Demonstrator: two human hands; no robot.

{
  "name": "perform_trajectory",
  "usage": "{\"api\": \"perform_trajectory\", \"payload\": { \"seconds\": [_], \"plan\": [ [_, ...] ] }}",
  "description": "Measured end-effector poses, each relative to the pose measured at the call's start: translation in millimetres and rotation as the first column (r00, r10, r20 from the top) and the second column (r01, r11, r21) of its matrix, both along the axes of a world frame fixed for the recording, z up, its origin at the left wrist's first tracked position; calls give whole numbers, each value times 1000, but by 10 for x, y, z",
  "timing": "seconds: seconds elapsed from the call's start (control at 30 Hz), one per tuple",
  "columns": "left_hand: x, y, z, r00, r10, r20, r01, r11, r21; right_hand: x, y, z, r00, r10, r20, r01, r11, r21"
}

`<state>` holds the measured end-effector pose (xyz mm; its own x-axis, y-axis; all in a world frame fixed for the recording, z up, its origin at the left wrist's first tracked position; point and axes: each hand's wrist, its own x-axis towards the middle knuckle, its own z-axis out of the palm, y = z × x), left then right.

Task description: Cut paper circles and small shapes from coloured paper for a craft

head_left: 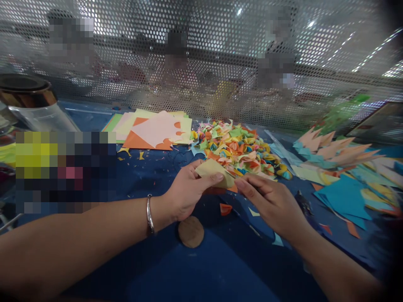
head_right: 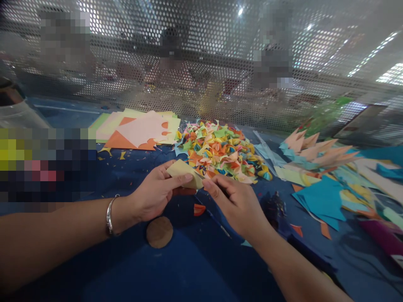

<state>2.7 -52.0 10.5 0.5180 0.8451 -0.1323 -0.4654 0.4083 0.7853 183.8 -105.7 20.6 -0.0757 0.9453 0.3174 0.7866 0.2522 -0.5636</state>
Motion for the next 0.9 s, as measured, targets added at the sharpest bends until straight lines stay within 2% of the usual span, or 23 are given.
{"api": "perform_trajectory", "payload": {
  "seconds": [0.3,0.63,0.9],
  "plan": [
    [2,-9,-4,999,-7,-31,7,1000,-7,-18,-9,28,1000,-2,22,1,1000,10],
    [-120,97,60,951,-72,-302,123,981,153,19,-20,21,1000,14,18,-14,1000,9],
    [-125,123,14,937,-54,-345,147,957,251,40,-32,22,999,38,23,-37,999,-7]
  ]
}}
